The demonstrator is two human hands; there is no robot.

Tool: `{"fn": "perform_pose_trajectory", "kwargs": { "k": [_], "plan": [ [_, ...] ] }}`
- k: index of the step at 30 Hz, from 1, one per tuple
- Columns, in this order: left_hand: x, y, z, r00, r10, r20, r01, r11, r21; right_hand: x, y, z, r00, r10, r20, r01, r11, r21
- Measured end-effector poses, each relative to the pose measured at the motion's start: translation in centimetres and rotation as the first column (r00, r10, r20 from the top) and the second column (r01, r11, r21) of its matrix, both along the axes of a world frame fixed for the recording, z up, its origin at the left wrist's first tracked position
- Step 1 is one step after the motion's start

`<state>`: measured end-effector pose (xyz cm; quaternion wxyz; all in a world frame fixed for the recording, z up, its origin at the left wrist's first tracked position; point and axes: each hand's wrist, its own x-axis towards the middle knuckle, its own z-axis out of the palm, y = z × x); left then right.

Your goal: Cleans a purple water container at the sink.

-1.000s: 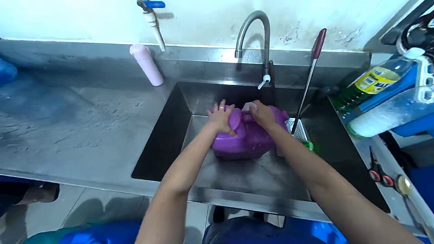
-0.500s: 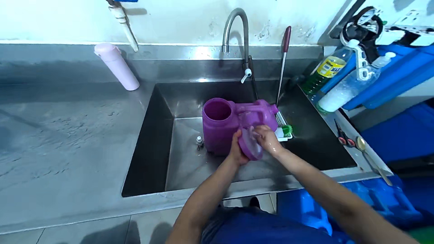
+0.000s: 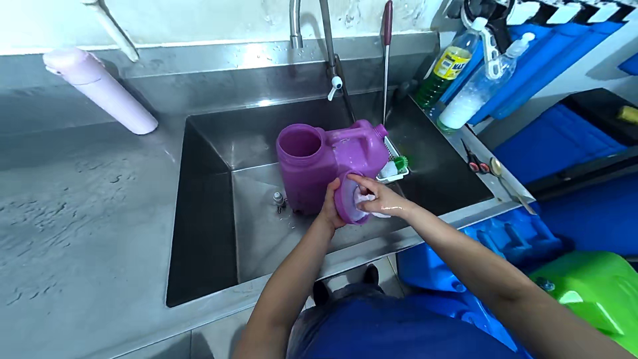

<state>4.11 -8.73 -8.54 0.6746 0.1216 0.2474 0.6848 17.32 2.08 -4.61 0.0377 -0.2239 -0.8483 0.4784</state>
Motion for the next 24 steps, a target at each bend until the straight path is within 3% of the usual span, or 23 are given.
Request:
{"fn": "perform_pose_trajectory", "kwargs": {
  "k": [3, 4, 5, 6, 7, 8, 9, 10, 11, 12, 14, 15, 17, 18, 19, 20, 21, 23, 24],
  "plan": [
    [-1.4, -1.1, 0.8, 0.985, -0.082, -0.154, 0.069, 0.994, -0.088, 0.0, -1.2, 0.7, 1.0, 0.015, 0.001, -0.015, 1.0, -0.025],
    [-1.9, -1.5, 1.2, 0.947, -0.124, -0.297, 0.08, 0.984, -0.156, -0.2, -1.3, 0.8, 0.999, 0.022, 0.036, -0.022, 0.999, 0.025],
    [-2.6, -1.9, 1.4, 0.85, -0.195, -0.49, 0.084, 0.967, -0.24, -0.3, -1.1, 0.8, 0.994, 0.048, 0.096, -0.056, 0.995, 0.088],
    [-3.4, -2.4, 1.4, 0.672, -0.294, -0.68, 0.08, 0.941, -0.328, -0.1, -0.7, 0.8, 0.978, 0.095, 0.184, -0.124, 0.98, 0.153],
    [-4.5, -2.8, 0.9, 0.414, -0.409, -0.813, 0.062, 0.904, -0.422, 0.1, -0.4, 0.7, 0.946, 0.148, 0.288, -0.213, 0.954, 0.209],
    [-5.7, -3.0, 0.6, 0.112, -0.533, -0.839, 0.037, 0.846, -0.532, 0.4, 0.0, 0.6, 0.901, 0.187, 0.391, -0.296, 0.925, 0.238],
    [-6.3, -3.2, 0.8, -0.157, -0.623, -0.767, -0.031, 0.779, -0.626, 0.7, 0.3, 0.4, 0.861, 0.202, 0.466, -0.341, 0.91, 0.237],
    [-6.5, -3.7, 1.7, -0.32, -0.664, -0.676, -0.106, 0.734, -0.671, 1.2, 0.7, 0.3, 0.853, 0.194, 0.485, -0.336, 0.915, 0.225],
    [-6.5, -4.4, 3.2, -0.39, -0.673, -0.629, -0.165, 0.723, -0.671, 1.8, 1.4, 0.1, 0.885, 0.168, 0.434, -0.284, 0.934, 0.218],
    [-6.5, -5.0, 5.2, -0.401, -0.655, -0.641, -0.205, 0.746, -0.634, 2.6, 2.1, 0.3, 0.938, 0.116, 0.327, -0.193, 0.957, 0.214],
    [-6.8, -5.9, 8.7, -0.33, -0.501, -0.8, -0.241, 0.864, -0.442, 4.1, 3.4, 0.9, 0.998, -0.052, -0.027, 0.056, 0.985, 0.162],
    [-6.6, -5.9, 9.7, -0.231, -0.337, -0.913, -0.235, 0.93, -0.284, 4.4, 3.7, 1.2, 0.955, -0.166, -0.245, 0.193, 0.977, 0.091],
    [-4.5, -4.7, 10.0, 0.194, 0.021, -0.981, -0.219, 0.975, -0.022, 2.5, 1.7, 2.5, 0.742, -0.39, -0.546, 0.376, 0.916, -0.143],
    [-2.3, -3.1, 9.3, 0.482, 0.19, -0.856, -0.251, 0.965, 0.073, 0.8, -0.1, 2.9, 0.647, -0.393, -0.653, 0.361, 0.913, -0.193],
    [-0.5, -1.1, 8.2, 0.73, 0.281, -0.623, -0.231, 0.959, 0.161, -0.8, -1.9, 2.9, 0.593, -0.336, -0.732, 0.316, 0.933, -0.173],
    [0.3, 0.5, 6.7, 0.862, 0.279, -0.423, -0.194, 0.953, 0.233, -1.5, -3.1, 2.7, 0.6, -0.214, -0.771, 0.251, 0.965, -0.072],
    [0.3, 1.4, 5.4, 0.914, 0.265, -0.308, -0.185, 0.946, 0.267, -1.1, -2.8, 2.3, 0.677, -0.034, -0.736, 0.158, 0.982, 0.1],
    [0.9, 2.5, 4.4, 0.923, 0.286, -0.259, -0.242, 0.952, 0.188, 0.6, 1.1, 1.7, 0.872, 0.229, -0.432, -0.035, 0.91, 0.413],
    [2.0, 3.0, 4.1, 0.921, 0.278, -0.274, -0.257, 0.96, 0.112, 1.1, 3.1, 1.1, 0.923, 0.219, -0.317, -0.052, 0.886, 0.461]
  ]
}}
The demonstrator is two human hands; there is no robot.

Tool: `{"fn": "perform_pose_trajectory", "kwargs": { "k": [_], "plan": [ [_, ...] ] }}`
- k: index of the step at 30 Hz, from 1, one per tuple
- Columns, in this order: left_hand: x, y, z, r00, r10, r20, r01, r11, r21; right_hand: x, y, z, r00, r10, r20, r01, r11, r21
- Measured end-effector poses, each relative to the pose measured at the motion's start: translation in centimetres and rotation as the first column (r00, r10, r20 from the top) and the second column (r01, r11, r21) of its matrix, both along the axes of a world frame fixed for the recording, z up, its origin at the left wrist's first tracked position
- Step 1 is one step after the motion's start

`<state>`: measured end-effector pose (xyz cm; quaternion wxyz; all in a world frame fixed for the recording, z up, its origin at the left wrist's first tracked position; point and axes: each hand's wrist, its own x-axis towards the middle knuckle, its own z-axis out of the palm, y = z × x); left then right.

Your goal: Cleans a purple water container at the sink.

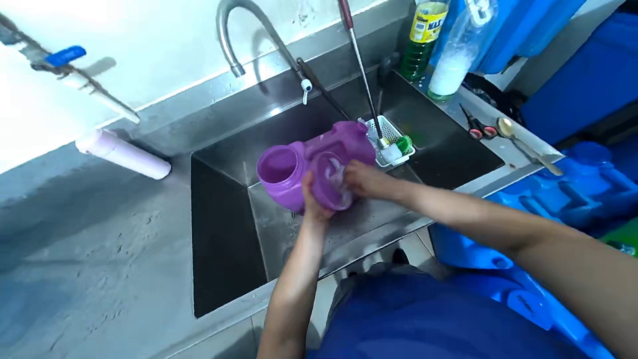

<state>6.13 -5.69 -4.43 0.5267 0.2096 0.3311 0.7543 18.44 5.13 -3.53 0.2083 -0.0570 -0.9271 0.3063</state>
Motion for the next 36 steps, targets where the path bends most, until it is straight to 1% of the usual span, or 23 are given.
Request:
{"fn": "perform_pose_trajectory", "kwargs": {
  "k": [2, 3, 4, 6, 7, 8, 10, 11, 12, 14, 15, 16, 18, 21, 22, 23, 25, 26, 27, 30, 31, 34, 36],
  "plan": [
    [2.3, 1.5, -1.1, 0.994, -0.042, 0.101, 0.05, 0.996, -0.076, 0.1, 1.3, -1.3, 0.977, -0.175, -0.124, 0.171, 0.984, -0.04],
    [2.8, 2.4, -1.5, 0.988, -0.065, 0.14, 0.08, 0.991, -0.105, 0.2, 0.7, -1.3, 0.951, -0.225, -0.211, 0.202, 0.971, -0.125],
    [2.8, 3.1, -2.0, 0.984, -0.085, 0.155, 0.106, 0.985, -0.137, 0.8, 0.0, -1.3, 0.953, -0.202, -0.226, 0.161, 0.969, -0.187],
    [2.7, 3.6, -2.6, 0.985, -0.121, 0.122, 0.141, 0.975, -0.174, 3.9, 0.8, -1.3, 1.0, -0.016, 0.0, 0.015, 0.974, -0.228],
    [3.1, 3.9, -2.5, 0.988, -0.131, 0.081, 0.145, 0.969, -0.198, 5.1, 2.4, -1.7, 0.994, 0.01, 0.106, 0.011, 0.981, -0.195],
    [4.0, 4.5, -2.4, 0.987, -0.146, 0.06, 0.155, 0.965, -0.21, 5.8, 3.9, -2.6, 0.993, -0.066, 0.1, 0.08, 0.987, -0.142],
    [6.2, 6.5, -2.5, 0.973, -0.203, 0.106, 0.22, 0.957, -0.19, 6.2, 4.9, -3.5, 0.951, -0.293, -0.1, 0.279, 0.951, -0.133],
    [6.7, 7.7, -2.6, 0.967, -0.223, 0.127, 0.243, 0.954, -0.175, 6.2, 4.5, -3.5, 0.922, -0.327, -0.21, 0.294, 0.94, -0.173],
    [6.6, 8.6, -2.7, 0.969, -0.222, 0.105, 0.238, 0.956, -0.174, 6.7, 4.0, -3.4, 0.932, -0.279, -0.231, 0.232, 0.949, -0.211],
    [6.0, 9.2, -2.5, 0.978, -0.203, 0.047, 0.209, 0.953, -0.221, 9.2, 5.3, -3.5, 0.994, -0.104, -0.041, 0.094, 0.973, -0.209],
    [6.2, 9.6, -2.4, 0.976, -0.211, 0.052, 0.217, 0.941, -0.26, 10.0, 6.9, -3.8, 0.994, -0.093, 0.058, 0.103, 0.978, -0.184],
    [7.0, 10.1, -2.7, 0.973, -0.221, 0.063, 0.23, 0.931, -0.284, 10.4, 8.4, -4.1, 0.987, -0.144, 0.07, 0.154, 0.974, -0.168],
    [9.0, 11.6, -3.2, 0.975, -0.216, 0.058, 0.224, 0.935, -0.274, 10.2, 8.6, -2.9, 0.965, -0.259, 0.031, 0.257, 0.925, -0.281],
    [10.3, 11.7, -2.4, 0.961, -0.192, -0.201, 0.09, 0.899, -0.428, 10.6, 6.1, -3.7, 0.958, -0.274, -0.083, 0.21, 0.869, -0.447],
    [10.7, 12.3, -2.9, 0.978, -0.106, -0.177, 0.005, 0.871, -0.491, 11.7, 6.4, -4.2, 0.963, -0.258, -0.073, 0.17, 0.798, -0.579],
    [11.0, 13.8, -3.6, 0.994, 0.064, -0.09, -0.103, 0.835, -0.541, 12.9, 7.7, -4.6, 0.966, -0.254, -0.055, 0.149, 0.714, -0.684],
    [10.0, 14.5, -3.7, 0.976, 0.186, 0.11, -0.115, 0.878, -0.465, 15.2, 11.7, -5.6, 0.924, -0.383, 0.008, 0.258, 0.608, -0.751],
    [9.7, 14.3, -3.2, 0.972, 0.193, 0.131, -0.124, 0.904, -0.41, 15.8, 13.1, -6.0, 0.889, -0.456, 0.046, 0.337, 0.582, -0.74],
    [9.8, 14.1, -2.7, 0.978, 0.179, 0.107, -0.125, 0.913, -0.388, 15.4, 13.1, -6.2, 0.865, -0.498, 0.058, 0.396, 0.607, -0.689],
    [12.1, 13.4, -1.6, 0.993, 0.011, -0.121, -0.064, 0.894, -0.444, 10.4, 8.3, -5.6, 0.852, -0.492, -0.176, 0.388, 0.821, -0.418],
    [12.8, 13.1, -1.1, 0.984, 0.009, -0.177, -0.09, 0.885, -0.456, 9.1, 8.5, -5.2, 0.839, -0.497, -0.221, 0.402, 0.84, -0.364],
    [13.3, 11.7, -0.1, 0.972, 0.064, -0.226, -0.169, 0.857, -0.486, 7.3, 10.8, -4.4, 0.812, -0.583, 0.009, 0.527, 0.728, -0.439],
    [11.7, 10.6, -0.8, 0.94, 0.058, -0.337, -0.229, 0.84, -0.492, 6.1, 7.3, -3.1, 0.823, -0.564, -0.067, 0.5, 0.776, -0.384]
  ]
}}
